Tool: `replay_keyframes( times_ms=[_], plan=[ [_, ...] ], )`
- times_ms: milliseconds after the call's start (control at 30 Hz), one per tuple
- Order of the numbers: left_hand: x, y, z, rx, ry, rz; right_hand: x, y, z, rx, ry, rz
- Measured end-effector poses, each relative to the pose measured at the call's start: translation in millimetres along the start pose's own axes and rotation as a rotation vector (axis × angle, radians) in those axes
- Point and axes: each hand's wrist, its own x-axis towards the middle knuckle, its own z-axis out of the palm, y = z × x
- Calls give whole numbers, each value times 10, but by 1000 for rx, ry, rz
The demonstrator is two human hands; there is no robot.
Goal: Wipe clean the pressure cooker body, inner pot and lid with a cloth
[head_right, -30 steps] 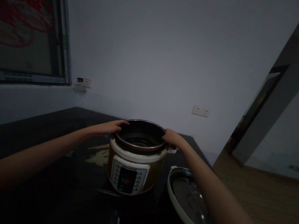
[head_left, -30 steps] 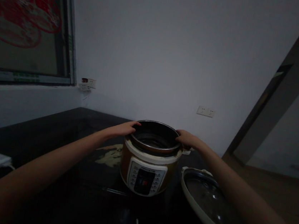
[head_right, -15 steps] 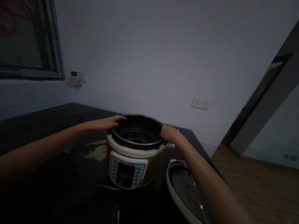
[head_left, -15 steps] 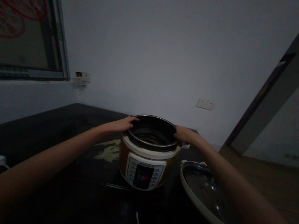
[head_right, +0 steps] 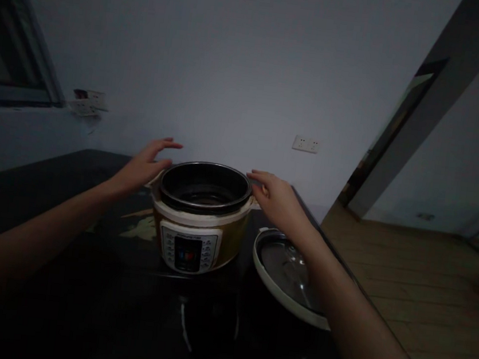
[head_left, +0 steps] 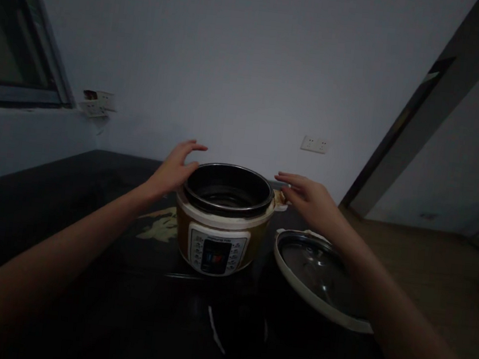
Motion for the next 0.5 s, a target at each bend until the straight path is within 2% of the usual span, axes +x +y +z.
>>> replay_keyframes(
  times_ms=[67, 133, 267, 333, 367, 433, 500],
  plan=[
    [-130, 289, 63, 84, 0, 213, -372, -147, -190, 189, 12, 3],
    [-315, 581, 174, 85, -101, 370, -799, -250, -346, 249, 25, 81],
    [-719, 966, 550, 131, -574, 800, -1695, -229, -453, 312, -7, 277],
    [-885, 1030, 809, 136, -714, 989, -2109, -138, -375, 411, -25, 378],
    [-956, 1037, 953, 128, -739, 1044, -2295, -85, -303, 485, 7, 424],
    [-1077, 1019, 1253, 136, -757, 1072, -2612, 29, -107, 627, 106, 580],
    [-1177, 982, 1547, 150, -771, 1056, -2843, 162, 124, 721, 174, 838]
  ],
)
